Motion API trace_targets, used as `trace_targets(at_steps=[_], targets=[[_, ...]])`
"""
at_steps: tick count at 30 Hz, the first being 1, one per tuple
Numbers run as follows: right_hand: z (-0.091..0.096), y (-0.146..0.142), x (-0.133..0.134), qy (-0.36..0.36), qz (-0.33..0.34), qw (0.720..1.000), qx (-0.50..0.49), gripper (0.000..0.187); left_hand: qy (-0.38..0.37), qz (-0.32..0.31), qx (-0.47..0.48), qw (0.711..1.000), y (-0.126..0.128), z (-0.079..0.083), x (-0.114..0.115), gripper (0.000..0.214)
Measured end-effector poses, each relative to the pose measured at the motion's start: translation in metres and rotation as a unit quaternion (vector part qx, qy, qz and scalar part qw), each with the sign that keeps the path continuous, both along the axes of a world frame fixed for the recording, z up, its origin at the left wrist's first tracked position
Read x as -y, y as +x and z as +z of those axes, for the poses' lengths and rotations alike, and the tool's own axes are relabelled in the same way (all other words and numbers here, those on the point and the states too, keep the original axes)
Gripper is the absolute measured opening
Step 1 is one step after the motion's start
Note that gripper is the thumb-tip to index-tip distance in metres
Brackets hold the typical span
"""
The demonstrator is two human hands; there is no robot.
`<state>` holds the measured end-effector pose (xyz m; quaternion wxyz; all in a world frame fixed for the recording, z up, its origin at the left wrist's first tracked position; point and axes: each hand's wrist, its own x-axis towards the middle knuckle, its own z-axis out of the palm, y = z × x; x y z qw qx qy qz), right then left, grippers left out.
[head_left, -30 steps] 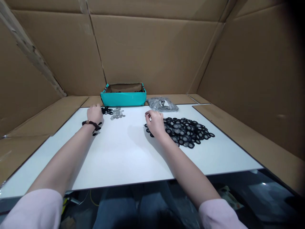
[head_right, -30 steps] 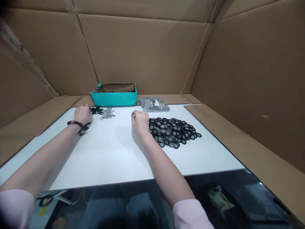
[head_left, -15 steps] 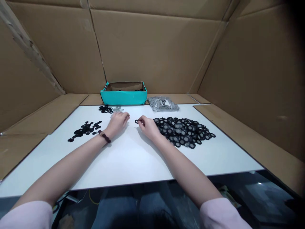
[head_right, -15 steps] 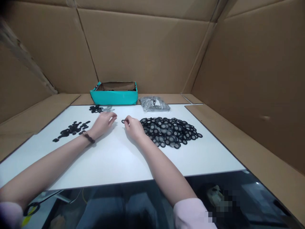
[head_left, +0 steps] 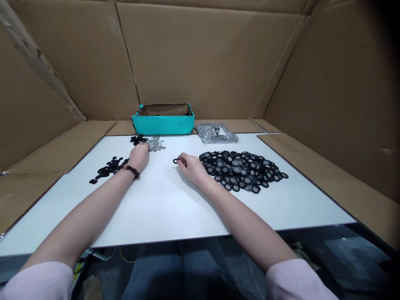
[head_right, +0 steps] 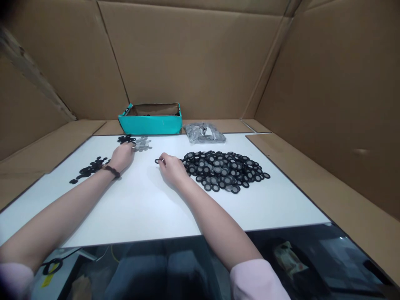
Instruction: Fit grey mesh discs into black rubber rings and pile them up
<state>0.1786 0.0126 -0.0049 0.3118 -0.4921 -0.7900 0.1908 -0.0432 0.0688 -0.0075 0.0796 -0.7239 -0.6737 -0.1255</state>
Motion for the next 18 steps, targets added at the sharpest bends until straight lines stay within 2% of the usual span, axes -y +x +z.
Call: trace_targets(at_steps=[5,12,18], targets=[[0.0,0.0,0.001,-0.003,-0.003,1.0,0.003,0.016,0.023,0.012,0.032,0.999,-0.009,0.0,-0.005,0.042],[0.0,-0.001,0.001,-0.006,-0.006,1.0,0.002,0.015,0.062,-0.018,0.123,0.99,-0.017,-0.004,-0.018,0.036],[-0.003,-0.003,0.0,-0.017,0.003,1.0,-0.005,0.015,0.075,0.021,0.185,0.98,-0.018,-0.007,-0.02,0.026]])
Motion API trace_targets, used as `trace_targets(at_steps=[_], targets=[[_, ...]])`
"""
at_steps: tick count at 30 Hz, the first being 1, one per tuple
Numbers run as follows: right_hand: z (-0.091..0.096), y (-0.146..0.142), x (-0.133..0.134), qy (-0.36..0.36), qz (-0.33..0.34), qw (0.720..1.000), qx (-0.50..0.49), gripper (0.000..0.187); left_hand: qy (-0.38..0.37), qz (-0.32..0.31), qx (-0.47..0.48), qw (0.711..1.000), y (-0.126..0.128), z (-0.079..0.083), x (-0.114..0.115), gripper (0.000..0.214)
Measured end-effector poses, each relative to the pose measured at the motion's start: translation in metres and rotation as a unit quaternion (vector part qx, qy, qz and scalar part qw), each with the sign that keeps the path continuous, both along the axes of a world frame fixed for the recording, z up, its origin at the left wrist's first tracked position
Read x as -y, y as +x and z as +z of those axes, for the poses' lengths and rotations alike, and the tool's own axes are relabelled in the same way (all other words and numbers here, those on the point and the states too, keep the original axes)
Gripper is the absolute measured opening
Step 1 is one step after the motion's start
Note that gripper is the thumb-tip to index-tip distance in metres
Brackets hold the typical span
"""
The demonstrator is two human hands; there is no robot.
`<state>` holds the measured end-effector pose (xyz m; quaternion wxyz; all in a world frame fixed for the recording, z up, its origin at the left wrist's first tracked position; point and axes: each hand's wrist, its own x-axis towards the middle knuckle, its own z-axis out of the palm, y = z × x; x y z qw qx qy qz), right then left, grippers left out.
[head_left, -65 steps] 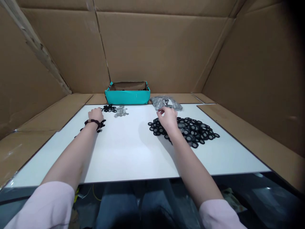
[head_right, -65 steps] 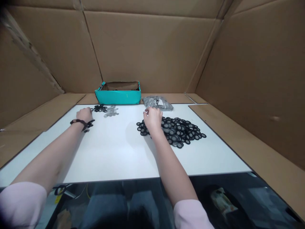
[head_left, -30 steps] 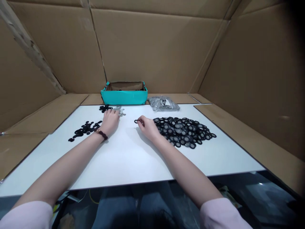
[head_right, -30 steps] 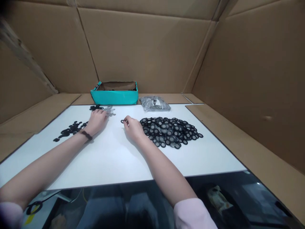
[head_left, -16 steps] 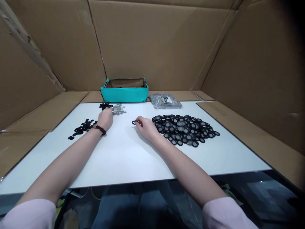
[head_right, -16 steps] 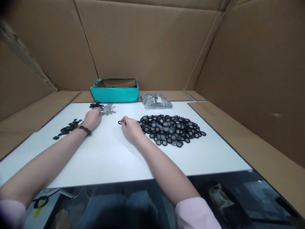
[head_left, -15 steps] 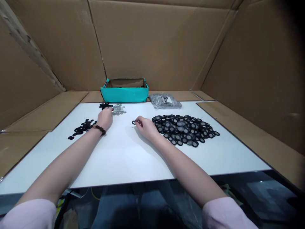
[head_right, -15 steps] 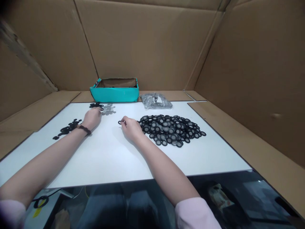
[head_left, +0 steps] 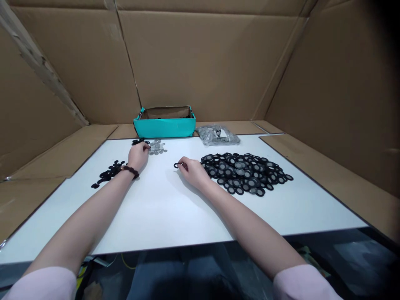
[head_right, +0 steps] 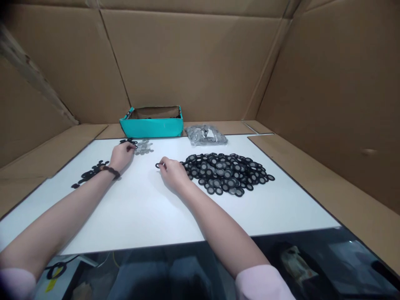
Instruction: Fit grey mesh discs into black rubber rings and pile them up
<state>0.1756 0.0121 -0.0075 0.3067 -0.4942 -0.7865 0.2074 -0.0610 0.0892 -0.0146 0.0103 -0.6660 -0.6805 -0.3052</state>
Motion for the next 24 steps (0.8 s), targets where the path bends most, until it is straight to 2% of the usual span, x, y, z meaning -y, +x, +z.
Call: trace_targets(at_steps=[4,7,10,15,19,24], targets=[[-0.005,-0.001,-0.003,-0.002,-0.006,0.999,-0.038,0.012,0.06,-0.013,0.046,0.997,0.003,0.004,0.005,0.02],[-0.009,-0.003,-0.006,-0.021,-0.016,0.994,-0.11,0.01,0.093,-0.031,0.16,0.982,0.015,0.008,0.014,0.013],[-0.011,-0.005,-0.011,-0.081,-0.014,0.975,-0.205,0.012,0.038,-0.07,0.298,0.951,0.039,0.009,0.03,0.013],[-0.011,-0.005,-0.017,-0.186,-0.023,0.923,-0.336,0.013,-0.045,-0.191,0.36,0.912,0.078,0.007,0.064,0.017],[-0.008,-0.006,-0.018,-0.222,-0.012,0.897,-0.382,0.013,-0.092,-0.22,0.377,0.895,0.084,0.007,0.072,0.02],[-0.005,-0.008,-0.014,-0.243,-0.005,0.887,-0.392,0.013,-0.114,-0.221,0.391,0.886,0.08,0.011,0.071,0.021]])
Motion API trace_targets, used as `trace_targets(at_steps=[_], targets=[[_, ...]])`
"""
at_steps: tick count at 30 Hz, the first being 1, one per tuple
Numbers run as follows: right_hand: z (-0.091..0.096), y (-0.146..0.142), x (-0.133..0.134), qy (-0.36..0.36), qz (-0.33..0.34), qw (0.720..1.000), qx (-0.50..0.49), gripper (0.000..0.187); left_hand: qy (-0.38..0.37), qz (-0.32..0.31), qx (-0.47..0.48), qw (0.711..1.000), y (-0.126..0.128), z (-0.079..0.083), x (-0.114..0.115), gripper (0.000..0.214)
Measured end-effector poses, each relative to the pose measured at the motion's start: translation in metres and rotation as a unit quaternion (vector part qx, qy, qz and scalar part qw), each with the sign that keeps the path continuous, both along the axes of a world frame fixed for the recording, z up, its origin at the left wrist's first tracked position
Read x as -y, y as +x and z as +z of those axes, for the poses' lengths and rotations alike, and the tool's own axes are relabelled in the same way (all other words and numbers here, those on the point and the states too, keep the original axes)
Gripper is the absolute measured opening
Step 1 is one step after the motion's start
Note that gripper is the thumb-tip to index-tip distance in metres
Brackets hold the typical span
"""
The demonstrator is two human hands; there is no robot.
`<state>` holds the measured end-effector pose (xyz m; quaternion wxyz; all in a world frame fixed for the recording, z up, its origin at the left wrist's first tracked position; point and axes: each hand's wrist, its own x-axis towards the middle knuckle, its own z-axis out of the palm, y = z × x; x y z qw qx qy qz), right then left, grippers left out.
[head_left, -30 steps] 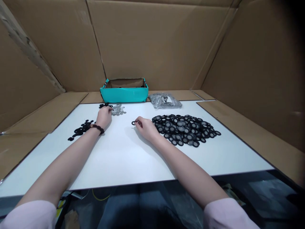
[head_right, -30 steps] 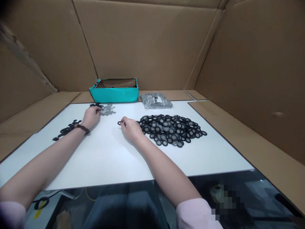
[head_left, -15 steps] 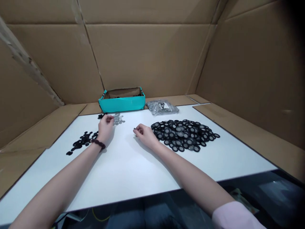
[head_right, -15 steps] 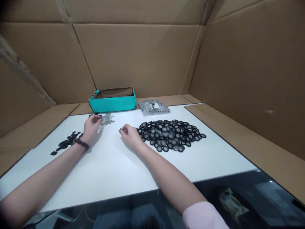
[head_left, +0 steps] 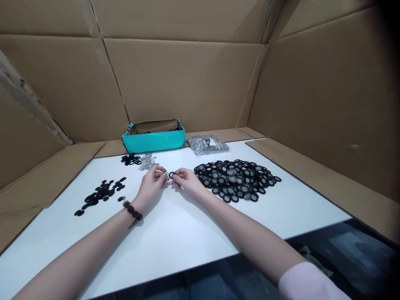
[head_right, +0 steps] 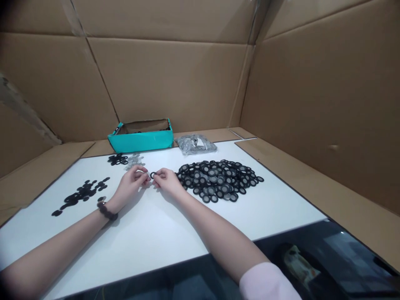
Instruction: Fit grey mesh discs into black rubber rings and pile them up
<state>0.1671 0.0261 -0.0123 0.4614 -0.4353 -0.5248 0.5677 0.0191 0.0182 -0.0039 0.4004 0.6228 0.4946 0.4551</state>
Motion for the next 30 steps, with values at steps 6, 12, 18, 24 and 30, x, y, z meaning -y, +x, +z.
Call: trace_targets(at_steps=[6,12,18,24,30], targets=[[-0.002,0.001,0.0,-0.013,-0.006,1.0,-0.015,0.012,0.007,-0.016,-0.019,1.0,0.003,0.005,0.004,0.021],[-0.003,0.0,0.001,0.029,0.033,0.999,0.015,0.007,0.016,-0.043,-0.091,0.995,0.002,0.007,0.01,0.023],[-0.009,0.002,0.003,0.151,0.014,0.977,0.15,0.007,-0.038,-0.091,-0.074,0.992,0.003,0.008,0.01,0.028],[-0.007,0.004,0.005,0.174,-0.01,0.96,0.221,0.01,-0.042,-0.117,-0.034,0.992,0.009,0.007,0.009,0.026],[-0.01,0.001,0.002,0.126,0.023,0.978,0.163,0.006,-0.011,-0.068,-0.056,0.996,0.005,0.001,0.006,0.02]])
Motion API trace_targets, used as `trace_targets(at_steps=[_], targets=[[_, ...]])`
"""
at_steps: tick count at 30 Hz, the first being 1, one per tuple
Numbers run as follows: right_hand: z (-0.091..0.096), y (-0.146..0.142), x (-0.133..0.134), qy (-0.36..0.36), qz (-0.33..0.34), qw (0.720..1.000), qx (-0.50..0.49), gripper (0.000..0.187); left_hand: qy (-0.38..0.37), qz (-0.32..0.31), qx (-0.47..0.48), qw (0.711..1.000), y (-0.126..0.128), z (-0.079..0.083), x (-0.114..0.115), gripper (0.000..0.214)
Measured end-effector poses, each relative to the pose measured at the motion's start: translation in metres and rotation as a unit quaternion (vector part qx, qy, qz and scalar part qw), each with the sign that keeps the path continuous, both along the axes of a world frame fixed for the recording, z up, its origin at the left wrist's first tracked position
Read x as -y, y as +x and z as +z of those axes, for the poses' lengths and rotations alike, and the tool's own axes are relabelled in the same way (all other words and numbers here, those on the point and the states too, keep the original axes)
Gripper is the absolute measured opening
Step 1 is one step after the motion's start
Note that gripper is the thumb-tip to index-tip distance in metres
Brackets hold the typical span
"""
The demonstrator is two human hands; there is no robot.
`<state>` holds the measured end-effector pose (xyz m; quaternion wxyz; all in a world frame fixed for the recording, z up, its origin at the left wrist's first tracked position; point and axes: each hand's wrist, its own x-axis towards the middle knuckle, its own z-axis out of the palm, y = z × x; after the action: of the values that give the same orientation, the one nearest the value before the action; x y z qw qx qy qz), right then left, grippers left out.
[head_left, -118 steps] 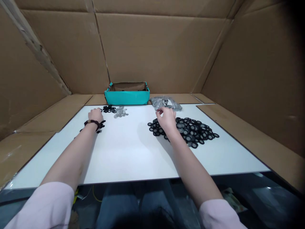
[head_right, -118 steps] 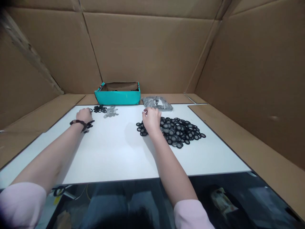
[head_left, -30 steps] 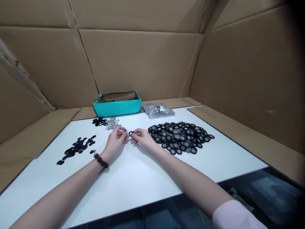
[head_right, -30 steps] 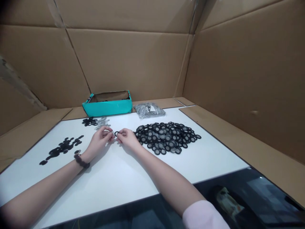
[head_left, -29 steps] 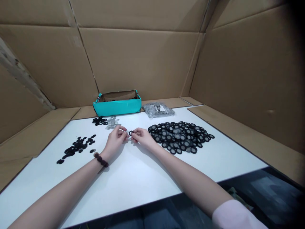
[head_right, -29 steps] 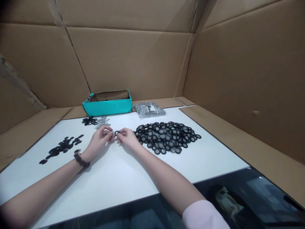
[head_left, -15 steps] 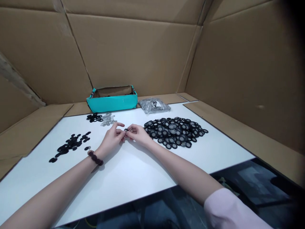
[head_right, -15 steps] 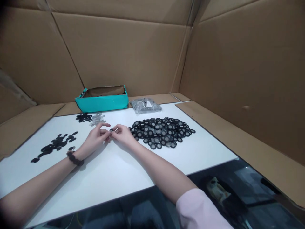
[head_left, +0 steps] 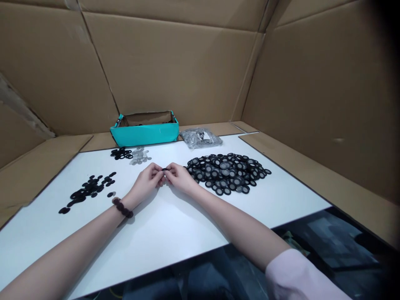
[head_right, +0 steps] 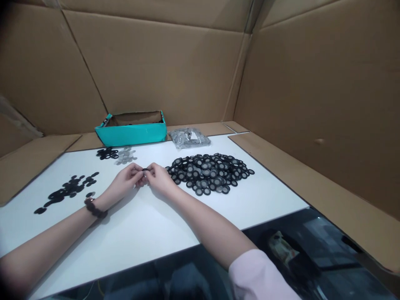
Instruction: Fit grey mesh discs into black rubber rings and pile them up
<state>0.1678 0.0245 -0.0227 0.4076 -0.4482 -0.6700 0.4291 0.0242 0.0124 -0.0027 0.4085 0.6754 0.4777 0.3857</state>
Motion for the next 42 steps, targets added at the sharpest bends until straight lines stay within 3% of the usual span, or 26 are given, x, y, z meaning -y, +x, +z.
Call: trace_targets(at_steps=[7,12,19,25,34,37,42], targets=[[-0.001,0.002,0.001,0.039,0.005,0.999,0.023,0.005,0.059,0.036,-0.068,0.995,-0.003,0.002,-0.001,0.017],[-0.002,0.005,0.0,-0.009,0.015,1.0,0.003,0.007,0.049,0.026,-0.057,0.997,-0.001,0.005,0.0,0.019],[0.001,0.005,0.004,0.053,0.023,0.995,0.076,0.01,0.085,0.051,-0.089,0.991,0.001,0.003,0.005,0.015],[0.009,0.006,0.006,0.069,-0.001,0.996,0.049,0.009,0.095,0.074,-0.102,0.988,0.002,0.003,0.004,0.017],[0.012,0.009,0.004,0.07,-0.008,0.996,0.063,0.009,0.07,0.078,-0.065,0.992,0.002,-0.001,0.002,0.02],[0.012,0.009,0.003,0.07,-0.008,0.997,0.04,0.009,0.018,0.064,-0.016,0.998,0.002,0.002,0.002,0.023],[0.013,0.007,0.003,0.01,0.01,1.0,0.002,0.009,-0.048,0.068,0.041,0.996,0.005,0.007,0.004,0.026]])
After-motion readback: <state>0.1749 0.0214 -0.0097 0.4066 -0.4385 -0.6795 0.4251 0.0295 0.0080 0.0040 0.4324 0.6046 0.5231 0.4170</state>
